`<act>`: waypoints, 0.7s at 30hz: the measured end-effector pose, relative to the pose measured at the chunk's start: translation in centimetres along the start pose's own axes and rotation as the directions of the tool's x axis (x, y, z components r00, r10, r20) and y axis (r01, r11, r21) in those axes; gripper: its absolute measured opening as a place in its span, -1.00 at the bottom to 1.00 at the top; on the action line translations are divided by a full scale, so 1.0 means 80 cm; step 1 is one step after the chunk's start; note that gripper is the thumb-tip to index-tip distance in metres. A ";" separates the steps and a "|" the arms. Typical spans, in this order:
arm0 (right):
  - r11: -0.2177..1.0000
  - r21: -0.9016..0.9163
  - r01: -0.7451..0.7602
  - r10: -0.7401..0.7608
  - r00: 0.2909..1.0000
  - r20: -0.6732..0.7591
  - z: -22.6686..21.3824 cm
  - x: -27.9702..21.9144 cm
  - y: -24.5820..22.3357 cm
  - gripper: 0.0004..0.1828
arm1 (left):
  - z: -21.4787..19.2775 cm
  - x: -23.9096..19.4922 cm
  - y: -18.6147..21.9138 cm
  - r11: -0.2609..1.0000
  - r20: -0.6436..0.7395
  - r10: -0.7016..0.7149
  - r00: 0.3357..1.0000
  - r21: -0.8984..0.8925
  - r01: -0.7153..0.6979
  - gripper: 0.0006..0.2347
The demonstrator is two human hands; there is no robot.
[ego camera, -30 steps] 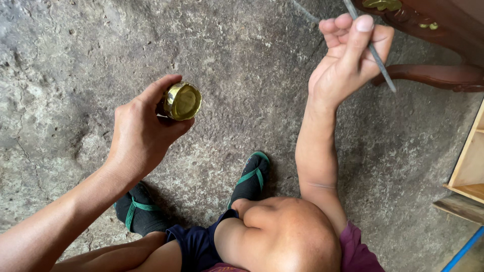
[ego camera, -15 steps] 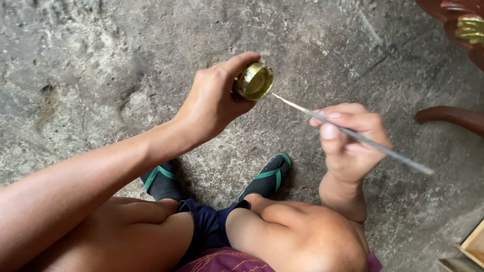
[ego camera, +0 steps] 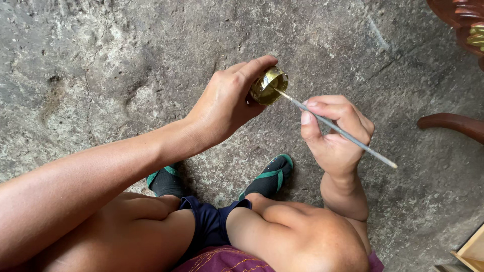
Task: The person sits on the floor and uses a paintbrush to apply gold paint to the carved legs of a wooden table. They repeatedly dip the brush into a small container of paint and carefully apply it to the decorative details of the furniture.
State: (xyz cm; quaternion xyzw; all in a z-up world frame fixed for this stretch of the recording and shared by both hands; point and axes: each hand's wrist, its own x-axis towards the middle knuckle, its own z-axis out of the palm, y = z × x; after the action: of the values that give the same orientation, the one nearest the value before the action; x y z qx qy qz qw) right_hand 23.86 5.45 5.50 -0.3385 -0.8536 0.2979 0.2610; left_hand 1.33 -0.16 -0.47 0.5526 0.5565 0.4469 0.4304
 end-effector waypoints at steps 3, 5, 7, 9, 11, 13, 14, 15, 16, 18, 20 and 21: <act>0.998 0.055 -0.039 0.039 0.999 0.000 -0.002 -0.008 0.009 -0.85 | 0.001 0.001 0.001 1.000 -0.002 0.008 1.000 0.010 -0.008 -0.47; 0.972 0.205 -0.119 0.127 0.992 -0.026 -0.005 -0.016 0.016 -0.84 | 0.000 0.002 0.002 1.000 0.000 -0.004 1.000 0.018 0.004 -0.47; 0.889 0.413 -0.197 0.238 0.970 -0.049 -0.010 -0.023 0.024 -0.82 | 0.000 0.004 0.003 1.000 -0.008 -0.003 1.000 0.011 0.003 -0.47; 0.798 0.563 -0.216 0.298 0.953 -0.058 -0.014 -0.026 0.037 -0.81 | 0.000 0.006 0.003 1.000 -0.018 -0.006 1.000 0.012 0.006 -0.47; 0.732 0.644 -0.222 0.333 0.941 -0.055 -0.018 -0.030 0.048 -0.80 | -0.001 0.007 0.003 1.000 -0.029 -0.012 1.000 0.021 0.013 -0.47; 0.687 0.688 -0.234 0.365 0.930 -0.048 -0.022 -0.033 0.056 -0.81 | -0.002 0.008 0.003 0.999 -0.033 -0.044 0.998 0.007 0.045 -0.44; 0.663 0.710 -0.238 0.379 0.924 -0.044 -0.023 -0.033 0.059 -0.81 | -0.003 0.008 0.003 0.998 -0.034 -0.060 0.998 -0.001 0.060 -0.43; 0.639 0.732 -0.238 0.390 0.920 -0.041 -0.024 -0.034 0.061 -0.82 | -0.003 0.009 0.003 0.997 -0.030 -0.071 0.997 -0.021 0.071 -0.43; 0.624 0.744 -0.240 0.394 0.919 -0.033 -0.024 -0.034 0.063 -0.81 | -0.003 0.010 0.004 0.996 -0.026 -0.082 0.996 -0.042 0.081 -0.44; 0.598 0.761 -0.250 0.399 0.917 -0.012 -0.020 -0.036 0.061 -0.81 | -0.003 0.011 0.006 0.992 -0.014 -0.113 0.993 -0.054 0.113 -0.43; 0.599 0.765 -0.239 0.395 0.918 -0.023 -0.012 -0.032 0.064 -0.81 | -0.005 0.012 0.010 0.988 0.002 -0.149 0.989 -0.037 0.149 -0.43; 0.612 0.758 -0.224 0.396 0.917 -0.050 -0.011 -0.032 0.064 -0.82 | -0.007 0.013 0.012 0.990 -0.010 -0.137 0.991 -0.031 0.137 -0.43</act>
State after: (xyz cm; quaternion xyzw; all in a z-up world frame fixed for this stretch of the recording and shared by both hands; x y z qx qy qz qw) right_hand 28.19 6.86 1.95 -0.3764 -0.5538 0.6201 0.4089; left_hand 1.01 0.86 0.57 0.5039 0.5888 0.4281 0.4649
